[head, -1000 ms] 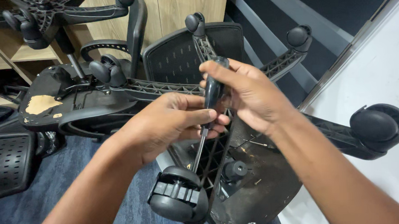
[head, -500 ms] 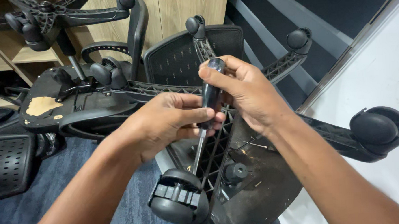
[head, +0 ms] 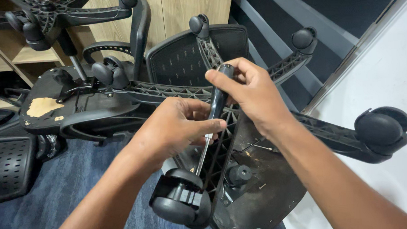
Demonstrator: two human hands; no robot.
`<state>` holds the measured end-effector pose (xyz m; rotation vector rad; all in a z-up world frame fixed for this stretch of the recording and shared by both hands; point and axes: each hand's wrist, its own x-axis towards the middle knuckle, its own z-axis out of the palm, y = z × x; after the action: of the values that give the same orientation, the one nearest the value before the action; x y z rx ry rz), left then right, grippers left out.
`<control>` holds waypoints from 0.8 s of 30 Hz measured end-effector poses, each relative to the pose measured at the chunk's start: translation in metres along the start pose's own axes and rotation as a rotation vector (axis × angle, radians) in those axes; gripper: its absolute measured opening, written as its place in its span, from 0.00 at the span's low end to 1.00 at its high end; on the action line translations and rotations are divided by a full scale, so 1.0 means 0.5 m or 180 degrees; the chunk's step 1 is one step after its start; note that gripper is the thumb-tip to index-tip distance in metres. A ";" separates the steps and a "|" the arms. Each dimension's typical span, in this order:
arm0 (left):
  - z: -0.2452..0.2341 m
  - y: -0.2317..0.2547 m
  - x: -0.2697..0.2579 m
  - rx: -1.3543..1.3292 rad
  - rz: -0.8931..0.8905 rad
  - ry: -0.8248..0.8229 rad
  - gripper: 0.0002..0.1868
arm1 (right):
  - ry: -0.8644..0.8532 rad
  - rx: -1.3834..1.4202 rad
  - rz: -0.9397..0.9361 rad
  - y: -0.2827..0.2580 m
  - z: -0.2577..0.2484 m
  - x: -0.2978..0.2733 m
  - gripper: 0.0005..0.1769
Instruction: The person attaches a black plastic cap to a threaded metal rod on an inverted office chair base. They repeatedly screw the cap on and off by hand, then reattach it to the rod.
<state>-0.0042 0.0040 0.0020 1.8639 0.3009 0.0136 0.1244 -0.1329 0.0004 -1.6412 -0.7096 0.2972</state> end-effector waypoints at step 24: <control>0.001 -0.016 -0.004 -0.2084 -0.0226 -0.0593 0.13 | -0.1016 0.1848 0.0551 -0.051 -0.049 -0.029 0.23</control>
<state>-0.0077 0.0056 -0.0054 1.1940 0.2001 -0.0989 0.1197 -0.1600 0.0273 -1.1076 -0.6390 0.8235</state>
